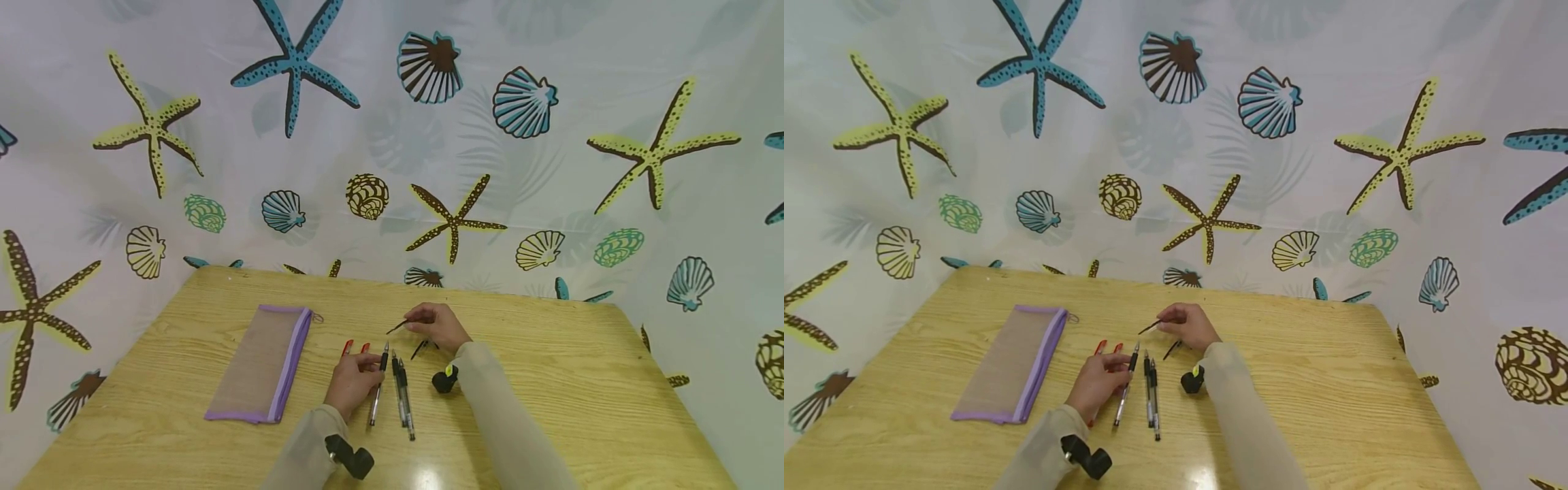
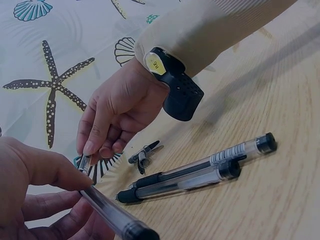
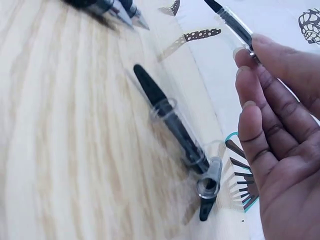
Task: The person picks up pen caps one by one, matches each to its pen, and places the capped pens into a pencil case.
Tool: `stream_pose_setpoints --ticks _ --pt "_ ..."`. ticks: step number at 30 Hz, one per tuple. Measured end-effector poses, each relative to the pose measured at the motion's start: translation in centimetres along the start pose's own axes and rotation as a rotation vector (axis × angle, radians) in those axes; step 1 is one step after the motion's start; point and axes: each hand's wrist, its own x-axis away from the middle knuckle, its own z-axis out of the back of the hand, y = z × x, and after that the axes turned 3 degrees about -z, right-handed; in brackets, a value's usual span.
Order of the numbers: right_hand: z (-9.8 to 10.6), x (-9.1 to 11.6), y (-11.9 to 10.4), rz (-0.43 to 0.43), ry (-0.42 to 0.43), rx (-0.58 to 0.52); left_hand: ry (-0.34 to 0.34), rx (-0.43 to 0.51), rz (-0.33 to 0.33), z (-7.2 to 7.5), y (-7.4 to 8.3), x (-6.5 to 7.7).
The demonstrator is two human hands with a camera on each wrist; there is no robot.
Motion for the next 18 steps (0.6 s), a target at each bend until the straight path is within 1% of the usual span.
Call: stream_pose_setpoints --ticks 3,8,10,14,18 --pt "-0.2 0.0 0.0 -0.010 0.015 -0.047 0.002 -0.008 -0.003 0.0 -0.1 -0.1" --pt "-0.6 0.1 0.0 -0.056 0.042 -0.111 0.005 -0.011 0.002 0.0 -0.1 -0.1" --pt "-0.8 0.1 0.1 -0.056 0.049 -0.138 0.006 -0.008 0.009 0.0 -0.1 -0.1" --pt "-1.0 0.1 0.2 -0.028 0.049 -0.161 0.007 -0.008 0.018 0.0 0.0 -0.2" --pt "-1.1 0.2 0.2 -0.013 0.038 -0.171 0.004 -0.007 0.012 -0.1 -0.1 -0.2"
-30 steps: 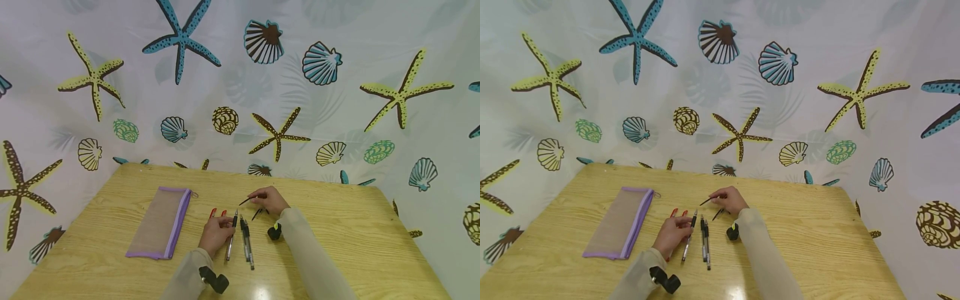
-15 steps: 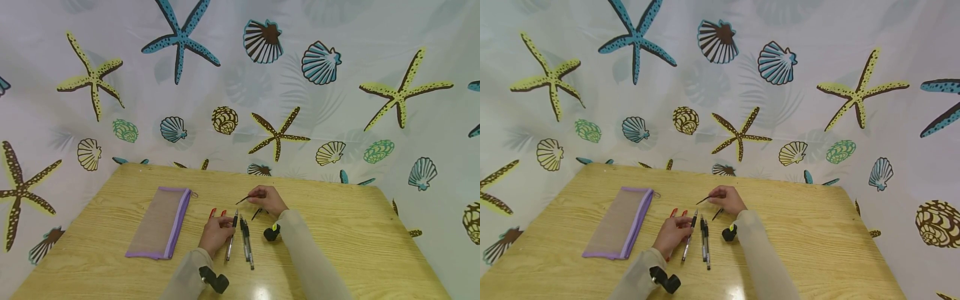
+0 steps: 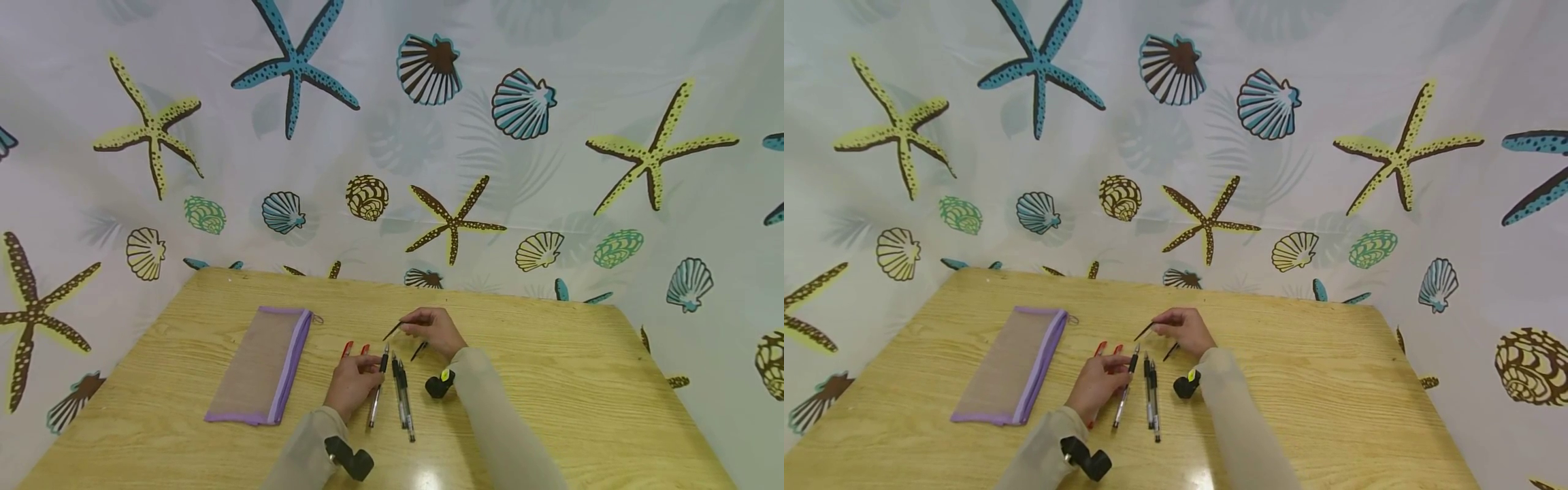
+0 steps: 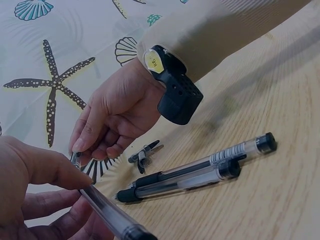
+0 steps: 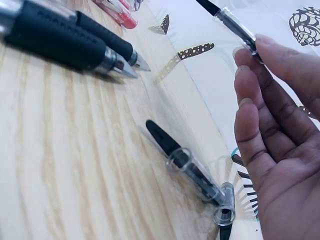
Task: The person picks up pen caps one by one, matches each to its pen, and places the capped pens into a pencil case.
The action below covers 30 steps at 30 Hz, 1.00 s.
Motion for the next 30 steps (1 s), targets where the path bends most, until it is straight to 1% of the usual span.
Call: stream_pose_setpoints --ticks 4,11,17,21,27,30 --pt "-0.1 0.0 -0.1 0.001 -0.013 -0.006 -0.001 0.003 -0.010 0.0 -0.1 0.0" --pt "-0.8 1.2 -3.0 -0.003 -0.051 -0.007 -0.005 0.014 -0.018 0.1 0.1 0.1" --pt "-0.9 1.3 -3.3 0.016 -0.082 0.011 -0.006 0.016 -0.017 0.0 0.1 0.0" --pt "-0.9 0.9 -3.0 -0.004 -0.102 0.006 -0.005 0.026 -0.012 0.0 0.1 -0.1" --pt "-0.8 0.0 -0.9 0.009 -0.139 -0.014 -0.002 0.026 -0.006 -0.1 0.0 -0.3" --pt "-0.9 -0.1 -0.5 0.011 -0.143 -0.011 -0.003 0.023 -0.010 0.0 -0.1 -0.4"
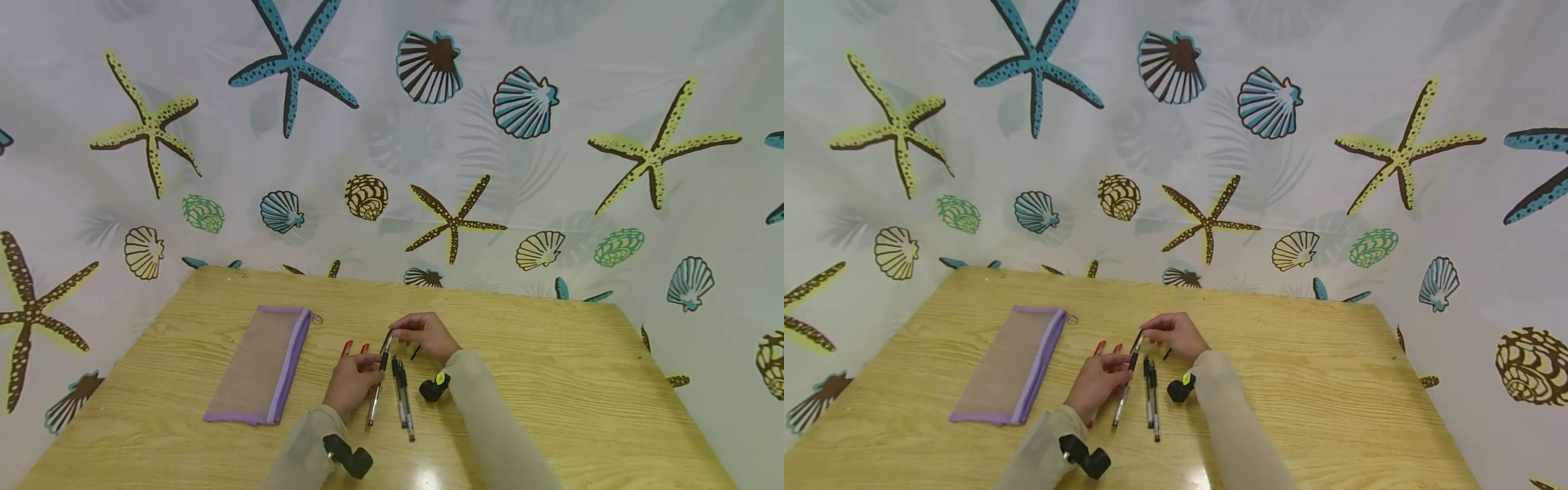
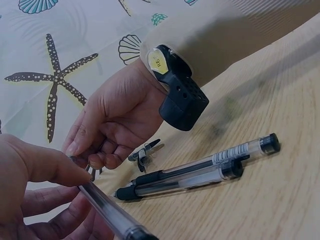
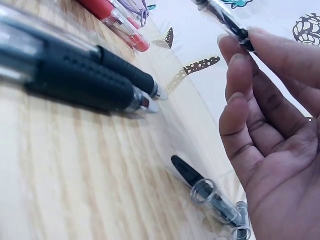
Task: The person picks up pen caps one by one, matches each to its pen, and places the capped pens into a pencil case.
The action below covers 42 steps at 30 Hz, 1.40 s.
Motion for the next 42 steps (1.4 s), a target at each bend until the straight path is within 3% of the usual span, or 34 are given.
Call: stream_pose_setpoints --ticks 14,27,35,42 --pt "-0.4 0.3 -0.3 -0.037 -0.016 -0.075 0.005 0.055 0.008 0.0 0.1 -0.2" --pt "-0.8 0.1 -0.2 -0.052 0.025 -0.069 -0.005 0.058 -0.004 0.0 -0.1 -0.3" --pt "-1.0 0.1 -0.2 -0.053 0.030 -0.065 -0.012 0.075 0.026 -0.1 -0.2 -0.4" --pt "-1.3 0.3 -0.4 -0.039 0.025 -0.064 -0.011 0.078 -0.006 -0.1 -0.3 -0.2"
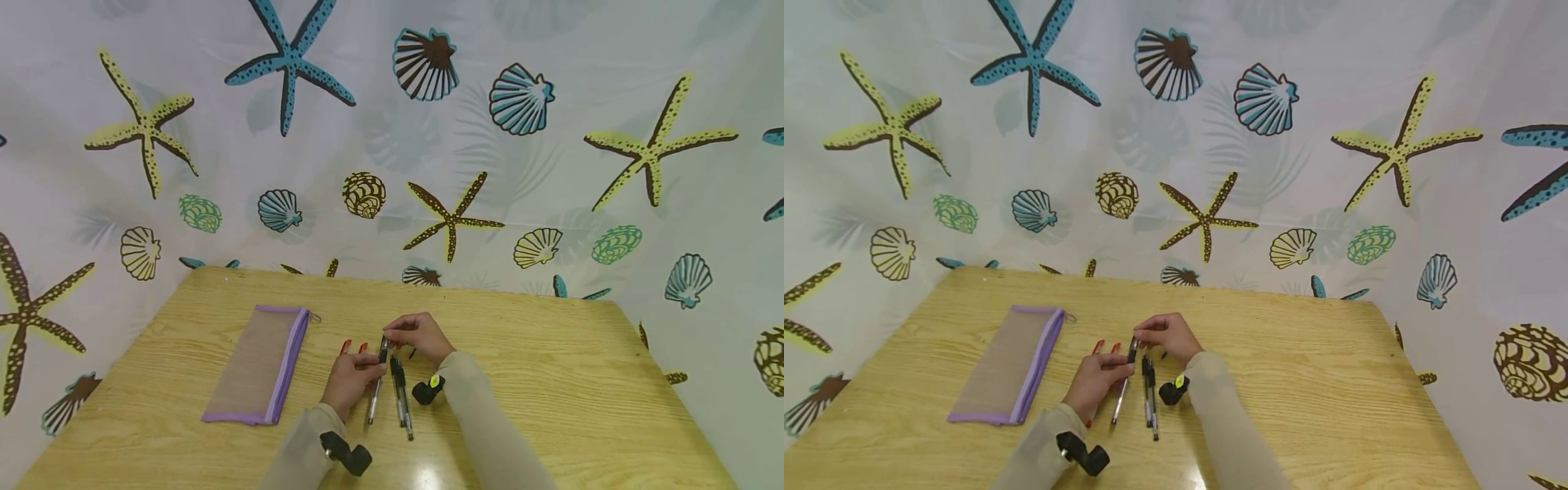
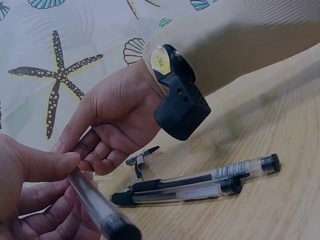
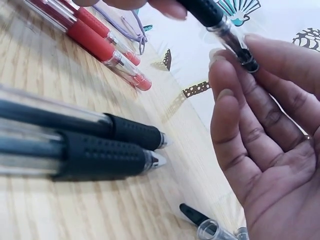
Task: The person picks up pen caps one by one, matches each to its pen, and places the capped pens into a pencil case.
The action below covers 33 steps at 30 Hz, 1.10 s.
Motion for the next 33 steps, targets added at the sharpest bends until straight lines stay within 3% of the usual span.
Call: stream_pose_setpoints --ticks 19,33 --pt "-0.2 0.1 -1.0 0.010 -0.027 -0.076 0.057 0.079 0.004 -0.6 0.7 0.4" --pt "-0.3 -0.2 -0.5 0.017 -0.044 -0.084 0.098 0.088 -0.014 -0.8 0.3 0.3"
